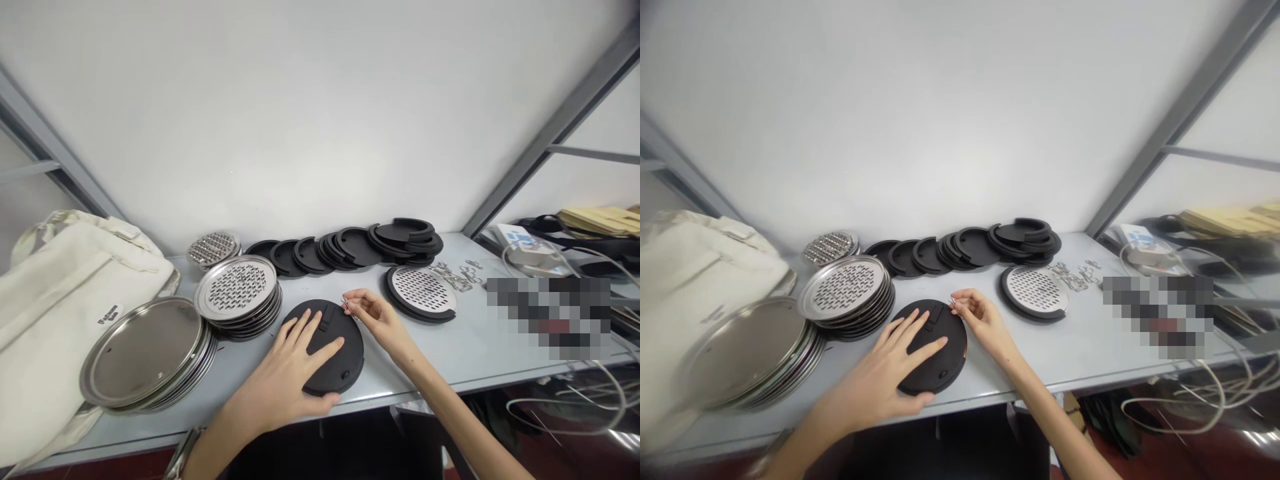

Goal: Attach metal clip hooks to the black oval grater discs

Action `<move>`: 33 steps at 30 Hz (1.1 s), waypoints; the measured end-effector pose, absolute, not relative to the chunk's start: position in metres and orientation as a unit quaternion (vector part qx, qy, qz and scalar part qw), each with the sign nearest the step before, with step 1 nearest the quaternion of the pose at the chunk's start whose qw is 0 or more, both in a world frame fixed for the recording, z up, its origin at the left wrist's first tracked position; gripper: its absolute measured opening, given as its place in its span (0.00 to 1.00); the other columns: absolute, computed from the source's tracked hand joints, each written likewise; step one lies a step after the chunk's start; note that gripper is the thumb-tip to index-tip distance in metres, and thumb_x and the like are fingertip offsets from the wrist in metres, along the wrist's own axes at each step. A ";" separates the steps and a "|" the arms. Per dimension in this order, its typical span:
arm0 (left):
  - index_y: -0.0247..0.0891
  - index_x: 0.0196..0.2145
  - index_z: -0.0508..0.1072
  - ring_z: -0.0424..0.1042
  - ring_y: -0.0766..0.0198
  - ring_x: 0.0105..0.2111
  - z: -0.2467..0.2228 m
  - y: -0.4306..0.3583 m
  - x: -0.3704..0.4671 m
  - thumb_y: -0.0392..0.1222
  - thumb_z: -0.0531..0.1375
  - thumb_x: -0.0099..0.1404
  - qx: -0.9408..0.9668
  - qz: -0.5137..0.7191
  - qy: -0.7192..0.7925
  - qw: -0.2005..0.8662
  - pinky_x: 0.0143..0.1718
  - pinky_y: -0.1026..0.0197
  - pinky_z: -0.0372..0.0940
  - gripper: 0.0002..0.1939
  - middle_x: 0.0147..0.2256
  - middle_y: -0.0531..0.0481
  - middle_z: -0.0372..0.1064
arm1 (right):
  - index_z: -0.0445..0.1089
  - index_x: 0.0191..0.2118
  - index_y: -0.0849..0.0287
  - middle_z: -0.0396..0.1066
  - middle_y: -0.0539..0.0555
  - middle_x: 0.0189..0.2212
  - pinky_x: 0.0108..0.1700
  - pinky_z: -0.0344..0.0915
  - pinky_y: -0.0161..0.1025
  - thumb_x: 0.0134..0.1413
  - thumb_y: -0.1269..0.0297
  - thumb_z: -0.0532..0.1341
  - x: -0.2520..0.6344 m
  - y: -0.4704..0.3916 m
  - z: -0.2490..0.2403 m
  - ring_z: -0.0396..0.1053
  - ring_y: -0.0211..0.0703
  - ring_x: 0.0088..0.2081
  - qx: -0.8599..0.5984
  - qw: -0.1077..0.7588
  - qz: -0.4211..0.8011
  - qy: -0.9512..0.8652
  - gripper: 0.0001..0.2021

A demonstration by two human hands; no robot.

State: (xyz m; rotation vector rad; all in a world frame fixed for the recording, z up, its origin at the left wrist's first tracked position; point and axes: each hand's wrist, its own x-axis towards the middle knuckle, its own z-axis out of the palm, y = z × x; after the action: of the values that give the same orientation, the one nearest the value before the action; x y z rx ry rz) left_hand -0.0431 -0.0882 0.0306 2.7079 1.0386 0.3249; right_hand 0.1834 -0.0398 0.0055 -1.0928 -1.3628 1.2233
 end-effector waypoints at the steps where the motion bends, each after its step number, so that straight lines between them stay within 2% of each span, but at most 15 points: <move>1: 0.49 0.65 0.48 0.38 0.40 0.65 0.028 -0.090 -0.041 0.55 0.64 0.57 0.922 0.112 0.355 0.102 0.61 0.36 0.45 0.44 0.67 0.44 0.32 | 0.68 0.42 0.56 0.71 0.53 0.35 0.48 0.66 0.41 0.55 0.52 0.61 0.184 -0.039 0.004 0.71 0.43 0.40 -0.451 0.484 0.500 -0.559 0.14; 3: 0.49 0.65 0.47 0.37 0.37 0.65 0.023 -0.091 -0.037 0.56 0.66 0.55 0.923 0.116 0.357 0.083 0.60 0.35 0.46 0.47 0.67 0.42 0.30 | 0.69 0.43 0.56 0.71 0.53 0.35 0.48 0.66 0.41 0.55 0.52 0.61 0.184 -0.038 0.001 0.71 0.42 0.40 -0.454 0.485 0.497 -0.558 0.15; 8: 0.52 0.63 0.53 0.40 0.41 0.65 0.022 -0.080 -0.041 0.47 0.66 0.57 0.935 0.114 0.330 0.057 0.61 0.38 0.46 0.41 0.67 0.43 0.33 | 0.70 0.44 0.57 0.72 0.53 0.36 0.48 0.66 0.41 0.54 0.52 0.62 0.187 -0.040 0.005 0.71 0.41 0.39 -0.460 0.485 0.508 -0.543 0.16; 15: 0.53 0.63 0.54 0.39 0.47 0.66 0.038 -0.069 -0.065 0.35 0.63 0.55 0.942 0.093 0.296 0.125 0.63 0.40 0.41 0.41 0.67 0.49 0.33 | 0.70 0.46 0.59 0.75 0.55 0.35 0.50 0.66 0.44 0.51 0.51 0.64 0.190 -0.044 0.019 0.73 0.44 0.39 -0.478 0.480 0.542 -0.498 0.20; 20: 0.52 0.62 0.56 0.37 0.47 0.66 0.041 -0.069 -0.066 0.31 0.60 0.52 0.934 0.095 0.300 0.167 0.64 0.39 0.37 0.41 0.67 0.49 0.31 | 0.70 0.37 0.60 0.74 0.55 0.33 0.49 0.65 0.43 0.51 0.51 0.65 0.187 -0.044 0.020 0.73 0.44 0.39 -0.462 0.477 0.567 -0.489 0.16; 24: 0.49 0.60 0.59 0.38 0.48 0.66 0.049 -0.065 -0.071 0.28 0.57 0.51 0.931 0.078 0.294 0.200 0.64 0.39 0.35 0.38 0.67 0.49 0.34 | 0.66 0.34 0.58 0.70 0.50 0.31 0.40 0.66 0.38 0.56 0.52 0.61 0.182 -0.047 0.026 0.70 0.37 0.30 -0.432 0.476 0.575 -0.507 0.13; 27: 0.45 0.58 0.61 0.39 0.47 0.66 0.059 -0.065 -0.070 0.30 0.58 0.52 0.927 0.072 0.289 0.228 0.64 0.39 0.37 0.35 0.67 0.46 0.36 | 0.65 0.33 0.57 0.70 0.51 0.31 0.42 0.64 0.37 0.59 0.54 0.58 0.180 -0.050 0.032 0.68 0.38 0.34 -0.427 0.473 0.556 -0.533 0.11; 30: 0.42 0.53 0.64 0.45 0.48 0.64 0.067 -0.068 -0.058 0.33 0.58 0.56 0.898 0.143 0.324 0.260 0.62 0.44 0.49 0.26 0.64 0.45 0.46 | 0.66 0.33 0.57 0.70 0.52 0.34 0.45 0.62 0.36 0.61 0.56 0.57 0.180 -0.052 0.038 0.67 0.39 0.40 -0.435 0.462 0.526 -0.566 0.11; 33: 0.43 0.53 0.63 0.60 0.57 0.56 0.069 -0.065 -0.036 0.35 0.54 0.65 0.837 0.255 0.361 0.322 0.57 0.52 0.57 0.18 0.54 0.46 0.62 | 0.66 0.33 0.57 0.69 0.51 0.34 0.45 0.61 0.36 0.61 0.56 0.56 0.178 -0.056 0.043 0.65 0.40 0.40 -0.437 0.445 0.511 -0.591 0.11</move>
State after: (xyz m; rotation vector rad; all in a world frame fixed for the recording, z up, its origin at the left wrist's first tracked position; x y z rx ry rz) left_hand -0.0364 -0.0648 0.0692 2.1975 0.9470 0.6701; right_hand 0.1778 -0.0562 0.0425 -1.0841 -1.4651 1.2656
